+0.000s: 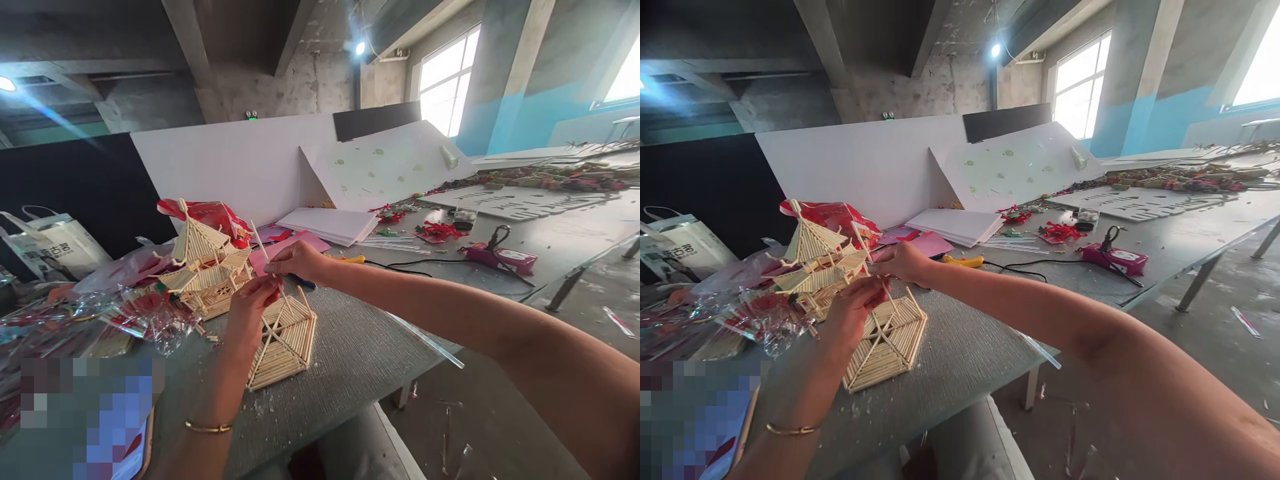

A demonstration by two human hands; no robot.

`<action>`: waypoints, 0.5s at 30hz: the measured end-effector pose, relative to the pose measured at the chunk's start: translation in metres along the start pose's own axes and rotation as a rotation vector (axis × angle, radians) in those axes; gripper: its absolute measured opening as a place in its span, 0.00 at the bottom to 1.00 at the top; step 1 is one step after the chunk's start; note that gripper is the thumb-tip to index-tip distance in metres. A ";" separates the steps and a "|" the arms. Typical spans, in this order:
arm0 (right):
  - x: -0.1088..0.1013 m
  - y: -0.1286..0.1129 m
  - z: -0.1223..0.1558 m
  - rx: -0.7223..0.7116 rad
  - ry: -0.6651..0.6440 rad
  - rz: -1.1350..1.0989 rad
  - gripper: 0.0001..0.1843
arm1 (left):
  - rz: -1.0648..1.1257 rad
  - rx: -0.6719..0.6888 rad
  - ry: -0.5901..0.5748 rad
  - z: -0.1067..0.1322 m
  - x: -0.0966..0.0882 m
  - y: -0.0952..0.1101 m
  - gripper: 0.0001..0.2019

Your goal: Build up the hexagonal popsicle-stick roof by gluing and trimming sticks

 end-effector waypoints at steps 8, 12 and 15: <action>0.018 -0.011 -0.005 0.020 -0.100 -0.415 0.09 | 0.222 -0.079 -0.021 0.011 -0.009 0.011 0.09; 0.026 -0.014 -0.003 0.067 -0.084 -0.441 0.06 | 0.272 -0.129 0.008 0.015 -0.014 0.013 0.08; 0.031 -0.017 -0.001 0.087 -0.092 -0.397 0.06 | 0.289 -0.153 0.015 0.017 -0.018 0.013 0.07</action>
Point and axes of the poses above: each hand's wrist, its own z-axis away from the middle knuckle, its own x-axis out of the palm, y = z × x, the point moved 4 cm from there along -z, towards the middle knuckle, and after that the axes turned 6 degrees about x, right-handed, at the moved point
